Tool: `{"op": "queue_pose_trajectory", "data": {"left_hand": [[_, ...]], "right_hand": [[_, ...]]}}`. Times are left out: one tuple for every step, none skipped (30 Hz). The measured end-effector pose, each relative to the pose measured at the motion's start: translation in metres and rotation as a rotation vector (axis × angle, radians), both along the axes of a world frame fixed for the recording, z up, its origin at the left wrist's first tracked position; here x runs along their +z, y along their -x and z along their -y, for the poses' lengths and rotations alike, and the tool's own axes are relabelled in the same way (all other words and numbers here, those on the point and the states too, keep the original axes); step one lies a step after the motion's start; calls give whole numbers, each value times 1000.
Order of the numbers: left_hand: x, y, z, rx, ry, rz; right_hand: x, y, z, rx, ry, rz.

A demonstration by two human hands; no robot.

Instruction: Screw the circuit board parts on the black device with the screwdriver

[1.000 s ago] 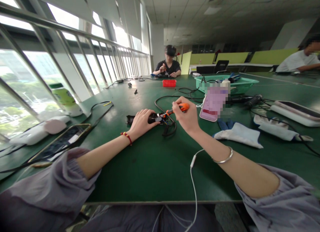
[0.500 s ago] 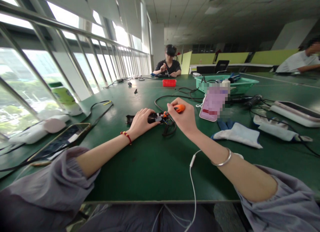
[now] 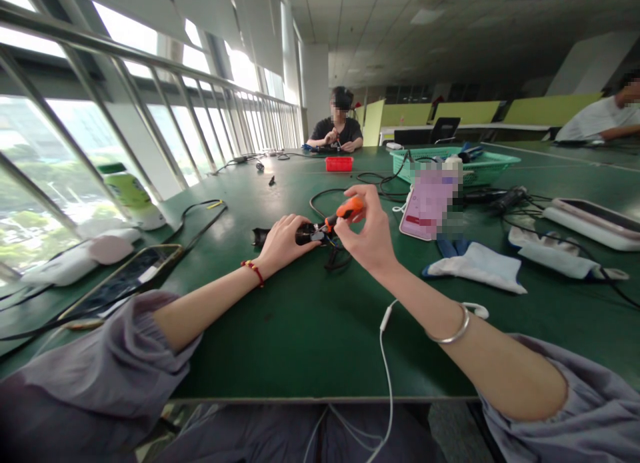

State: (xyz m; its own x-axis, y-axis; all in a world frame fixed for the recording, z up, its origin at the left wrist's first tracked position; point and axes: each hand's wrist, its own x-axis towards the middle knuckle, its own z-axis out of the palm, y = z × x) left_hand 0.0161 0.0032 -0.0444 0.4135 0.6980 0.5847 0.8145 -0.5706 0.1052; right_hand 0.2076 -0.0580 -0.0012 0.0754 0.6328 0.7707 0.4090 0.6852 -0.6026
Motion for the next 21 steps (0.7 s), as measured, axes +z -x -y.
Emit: {"op": "queue_pose_trajectory", "data": {"left_hand": [[0, 0, 0, -2, 1, 0], [0, 0, 0, -2, 3, 1], [0, 0, 0, -2, 3, 2], [0, 0, 0, -1, 3, 3], [0, 0, 0, 0, 3, 2], [0, 0, 0, 1, 3, 1], [0, 0, 0, 2, 3, -1], [0, 0, 0, 3, 3, -3], [0, 0, 0, 2, 4, -6], [-1, 0, 0, 2, 4, -7], [-1, 0, -1, 0, 4, -7], [-1, 0, -1, -3, 3, -5], [-1, 1, -1, -6, 3, -4], [-1, 1, -1, -10, 4, -3], [-1, 1, -1, -15, 7, -3], [0, 1, 0, -19, 11, -5], [0, 2, 0, -23, 16, -8], [1, 2, 0, -26, 20, -10], [1, 2, 0, -29, 24, -10], [1, 2, 0, -31, 27, -9], [1, 2, -1, -32, 29, -8]], "right_hand": [[0, 0, 1, 5, 0, -12], [0, 1, 1, -4, 21, -19], [0, 1, 2, -22, 60, -20], [1, 2, 3, -44, 106, -14], [1, 2, 4, -55, 148, -6], [1, 3, 5, -48, 176, 6], [1, 3, 6, -30, 176, 13], [0, 4, 7, -4, 148, 15], [0, 5, 7, 24, 104, 13], [0, 5, 7, 44, 60, 8], [-1, 5, 7, 50, 28, 0], [-1, 6, 6, 39, 20, -6], [-2, 6, 6, 18, 39, -6], [-3, 6, 6, -9, 71, 3], [-3, 5, 5, -38, 97, 14], [-3, 5, 5, -57, 111, 24], [-4, 5, 4, -62, 111, 30], [-4, 5, 4, -54, 96, 28], [-5, 5, 3, -33, 68, 17], [-5, 6, 3, -7, 40, 3], [-6, 6, 2, 13, 21, -10]]}}
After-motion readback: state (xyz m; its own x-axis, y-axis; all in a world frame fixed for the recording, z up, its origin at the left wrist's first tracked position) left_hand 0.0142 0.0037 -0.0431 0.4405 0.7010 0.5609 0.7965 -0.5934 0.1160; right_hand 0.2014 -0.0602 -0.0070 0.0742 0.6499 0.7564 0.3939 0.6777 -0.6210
